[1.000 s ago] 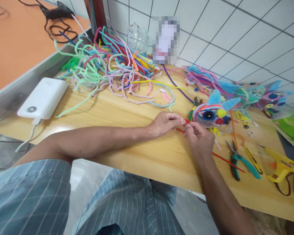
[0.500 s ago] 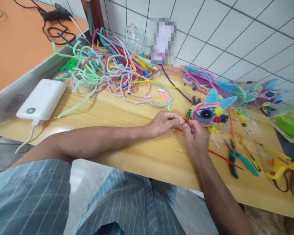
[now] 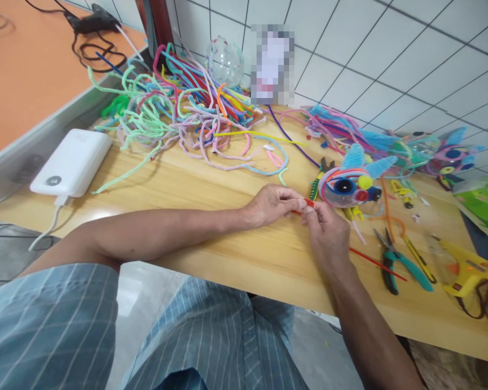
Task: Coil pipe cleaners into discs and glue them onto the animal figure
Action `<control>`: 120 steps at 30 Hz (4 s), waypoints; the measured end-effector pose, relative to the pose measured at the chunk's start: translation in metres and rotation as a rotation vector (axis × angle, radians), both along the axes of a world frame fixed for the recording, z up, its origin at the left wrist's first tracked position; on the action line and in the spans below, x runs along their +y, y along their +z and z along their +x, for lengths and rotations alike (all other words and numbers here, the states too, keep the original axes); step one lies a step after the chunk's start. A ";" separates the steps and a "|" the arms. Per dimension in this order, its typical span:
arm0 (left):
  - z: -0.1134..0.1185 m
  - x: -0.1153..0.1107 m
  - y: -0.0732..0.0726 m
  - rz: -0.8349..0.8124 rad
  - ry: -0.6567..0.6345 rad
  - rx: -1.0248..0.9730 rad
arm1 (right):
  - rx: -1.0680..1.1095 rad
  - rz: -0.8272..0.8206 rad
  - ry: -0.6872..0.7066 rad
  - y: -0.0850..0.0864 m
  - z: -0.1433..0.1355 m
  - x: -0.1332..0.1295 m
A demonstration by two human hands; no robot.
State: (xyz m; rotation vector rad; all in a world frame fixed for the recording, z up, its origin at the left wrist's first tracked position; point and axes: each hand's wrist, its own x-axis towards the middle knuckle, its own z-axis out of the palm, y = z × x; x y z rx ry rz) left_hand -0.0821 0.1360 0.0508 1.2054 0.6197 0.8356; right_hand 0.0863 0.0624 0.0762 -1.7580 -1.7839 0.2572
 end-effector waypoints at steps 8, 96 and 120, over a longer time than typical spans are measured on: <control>-0.002 -0.005 0.003 0.050 0.017 0.017 | -0.087 0.059 -0.004 0.001 -0.004 0.000; -0.002 -0.003 0.005 0.021 0.030 0.147 | 0.393 -0.073 0.016 -0.002 -0.001 0.002; -0.006 -0.009 0.012 0.154 -0.006 0.211 | 0.098 -0.027 0.054 -0.002 0.005 -0.003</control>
